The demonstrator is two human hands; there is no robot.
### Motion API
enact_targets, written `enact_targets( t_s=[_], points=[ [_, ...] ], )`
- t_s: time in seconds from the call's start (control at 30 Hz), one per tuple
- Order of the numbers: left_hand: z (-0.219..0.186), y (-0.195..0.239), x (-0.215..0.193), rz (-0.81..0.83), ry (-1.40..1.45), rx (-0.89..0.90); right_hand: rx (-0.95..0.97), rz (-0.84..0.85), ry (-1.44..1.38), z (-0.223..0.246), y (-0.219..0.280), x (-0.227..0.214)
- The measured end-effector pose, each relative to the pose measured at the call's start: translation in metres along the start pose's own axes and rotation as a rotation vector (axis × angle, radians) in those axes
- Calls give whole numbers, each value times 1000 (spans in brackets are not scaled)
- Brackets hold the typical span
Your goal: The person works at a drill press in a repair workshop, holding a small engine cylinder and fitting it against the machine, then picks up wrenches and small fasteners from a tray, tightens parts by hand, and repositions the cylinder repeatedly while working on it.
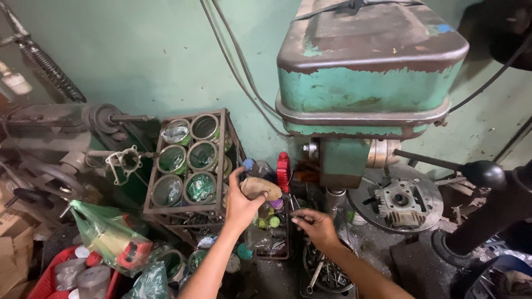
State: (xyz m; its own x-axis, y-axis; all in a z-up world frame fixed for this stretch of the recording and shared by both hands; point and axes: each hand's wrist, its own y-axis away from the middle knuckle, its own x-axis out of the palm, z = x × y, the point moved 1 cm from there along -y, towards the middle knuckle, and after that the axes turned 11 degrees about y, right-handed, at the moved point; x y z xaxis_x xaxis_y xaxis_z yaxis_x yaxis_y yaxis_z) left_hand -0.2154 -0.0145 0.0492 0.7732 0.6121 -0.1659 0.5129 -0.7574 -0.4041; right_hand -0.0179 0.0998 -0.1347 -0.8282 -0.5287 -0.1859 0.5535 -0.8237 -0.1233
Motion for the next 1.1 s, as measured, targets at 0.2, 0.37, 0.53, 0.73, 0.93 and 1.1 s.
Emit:
enact_targets(
  t_s=[0.2,0.37,0.53,0.73,0.93,1.1],
  points=[
    [-21,2,-1,-3,-55,-37,-50,18,-53,5,2,1],
    [-18,2,3,-9,-78,-29,2,8,-12,-4,-2,3],
    [-27,5,9,-7,3,1,-56,22,16,-2,-2,2],
    [-28,5,14,58,40,-31,-54,0,-29,5,-3,0],
    [-35,5,16,42,14,11,3,-3,-50,-1,-7,0],
    [-35,5,16,30,-40,14,3,4,-31,7,-3,-2]
  ],
)
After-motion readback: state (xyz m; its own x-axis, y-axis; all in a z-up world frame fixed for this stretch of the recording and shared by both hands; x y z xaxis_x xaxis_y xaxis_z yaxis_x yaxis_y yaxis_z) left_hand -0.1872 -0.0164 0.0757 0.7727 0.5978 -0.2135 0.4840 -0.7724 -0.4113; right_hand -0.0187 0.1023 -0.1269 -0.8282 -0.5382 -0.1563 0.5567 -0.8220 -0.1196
